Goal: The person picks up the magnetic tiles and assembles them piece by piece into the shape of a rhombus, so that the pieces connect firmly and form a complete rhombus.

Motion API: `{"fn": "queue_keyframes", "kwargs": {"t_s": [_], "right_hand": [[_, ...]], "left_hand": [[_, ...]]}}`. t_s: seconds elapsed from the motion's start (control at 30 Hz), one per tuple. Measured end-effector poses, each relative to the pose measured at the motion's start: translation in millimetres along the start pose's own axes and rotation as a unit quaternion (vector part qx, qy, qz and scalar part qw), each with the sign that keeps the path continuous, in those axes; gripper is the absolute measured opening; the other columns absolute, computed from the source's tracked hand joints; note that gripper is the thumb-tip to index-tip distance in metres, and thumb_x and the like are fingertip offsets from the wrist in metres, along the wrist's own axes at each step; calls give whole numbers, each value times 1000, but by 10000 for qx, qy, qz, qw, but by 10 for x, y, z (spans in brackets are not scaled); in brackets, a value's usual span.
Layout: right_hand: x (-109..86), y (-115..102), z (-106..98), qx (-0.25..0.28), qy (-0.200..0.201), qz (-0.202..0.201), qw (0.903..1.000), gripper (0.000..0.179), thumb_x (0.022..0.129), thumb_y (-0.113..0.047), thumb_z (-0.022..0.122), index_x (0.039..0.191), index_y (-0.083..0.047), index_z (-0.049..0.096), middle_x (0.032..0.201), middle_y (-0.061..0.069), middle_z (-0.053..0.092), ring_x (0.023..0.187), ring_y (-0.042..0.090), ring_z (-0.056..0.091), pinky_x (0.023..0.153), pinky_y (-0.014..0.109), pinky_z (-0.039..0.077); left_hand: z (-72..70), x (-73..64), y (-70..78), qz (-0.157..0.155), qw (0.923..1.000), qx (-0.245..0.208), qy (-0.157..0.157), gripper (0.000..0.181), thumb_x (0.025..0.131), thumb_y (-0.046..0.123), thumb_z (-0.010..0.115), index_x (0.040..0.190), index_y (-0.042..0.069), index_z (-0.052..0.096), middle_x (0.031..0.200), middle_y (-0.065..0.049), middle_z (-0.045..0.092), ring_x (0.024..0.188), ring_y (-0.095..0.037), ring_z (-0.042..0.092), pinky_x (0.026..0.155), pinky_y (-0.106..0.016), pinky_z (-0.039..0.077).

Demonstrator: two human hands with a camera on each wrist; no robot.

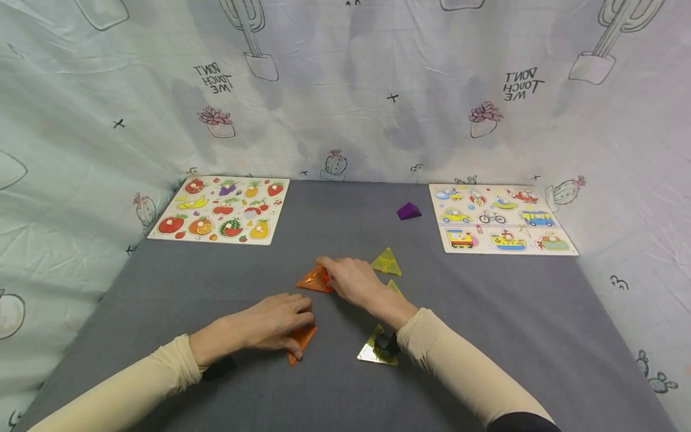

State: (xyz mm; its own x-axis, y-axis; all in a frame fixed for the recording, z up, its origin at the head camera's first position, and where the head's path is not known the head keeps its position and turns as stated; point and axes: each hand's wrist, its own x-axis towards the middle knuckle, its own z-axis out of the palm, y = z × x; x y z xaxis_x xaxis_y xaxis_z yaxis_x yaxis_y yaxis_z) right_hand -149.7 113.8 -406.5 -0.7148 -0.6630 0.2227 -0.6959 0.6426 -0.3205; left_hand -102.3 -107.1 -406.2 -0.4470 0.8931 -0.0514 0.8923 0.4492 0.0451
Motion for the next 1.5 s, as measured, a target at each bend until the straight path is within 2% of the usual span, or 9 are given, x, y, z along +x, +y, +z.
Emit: {"fn": "queue_keyframes", "kwargs": {"t_s": [0.27,0.43,0.6,0.9,1.03,1.27,1.37,1.5], "right_hand": [[-9,17,24,-12,186,-133,9997,44,82,-6,76,123,-8,59,75,3,66,52,8,44,43,18,32],[-6,5,-8,-31,23,-9,10000,44,84,-8,76,125,-10,60,79,4,68,54,10,49,44,19,35],[-6,0,-22,-63,10,10,10000,43,85,-8,75,125,-11,60,79,3,68,55,10,51,45,19,36],[-4,-2,-14,-47,-11,2,10000,44,85,-8,74,126,-10,59,81,4,69,58,12,55,46,20,38],[-7,-7,-19,32,-32,1,10000,44,85,-6,73,127,-9,59,84,5,70,61,13,59,48,20,41],[-13,-5,-20,83,-48,-25,10000,44,85,-5,73,127,-7,59,89,6,72,69,17,65,54,23,47],[-14,1,-11,82,-36,-38,10000,44,85,-4,73,126,-7,59,90,6,72,69,17,65,55,25,49],[-18,5,-7,160,-27,-69,9998,44,85,-3,73,126,-6,59,92,7,72,72,18,66,59,28,52]], "left_hand": [[-40,-125,-135,-259,9995,-131,-88,44,76,56,72,95,17,64,83,6,49,71,-6,41,62,-21,37],[-70,-209,-267,-685,9973,-242,-82,43,75,52,76,91,15,62,81,5,48,72,-8,42,63,-24,38],[-60,-277,-409,-1123,9925,-471,90,45,73,48,80,92,12,60,81,4,50,74,-10,44,66,-27,41],[-50,-324,-542,-1591,9796,-1207,227,43,76,40,81,94,11,56,82,4,52,78,-12,46,65,-26,41],[-45,-305,-584,-1789,9748,-1234,496,42,75,38,82,93,10,55,82,2,53,77,-13,46,66,-27,40],[-54,-263,-618,-1982,9687,-1013,1096,34,79,21,81,100,5,61,92,-7,61,84,-23,58,74,-36,50],[-58,-248,-626,-1979,9689,-769,1270,27,80,14,80,97,3,62,88,-7,60,81,-24,58,73,-37,50],[-72,-229,-630,-1976,9667,-660,1483,21,82,7,77,93,2,61,81,-7,57,73,-21,54,66,-34,47]]}}
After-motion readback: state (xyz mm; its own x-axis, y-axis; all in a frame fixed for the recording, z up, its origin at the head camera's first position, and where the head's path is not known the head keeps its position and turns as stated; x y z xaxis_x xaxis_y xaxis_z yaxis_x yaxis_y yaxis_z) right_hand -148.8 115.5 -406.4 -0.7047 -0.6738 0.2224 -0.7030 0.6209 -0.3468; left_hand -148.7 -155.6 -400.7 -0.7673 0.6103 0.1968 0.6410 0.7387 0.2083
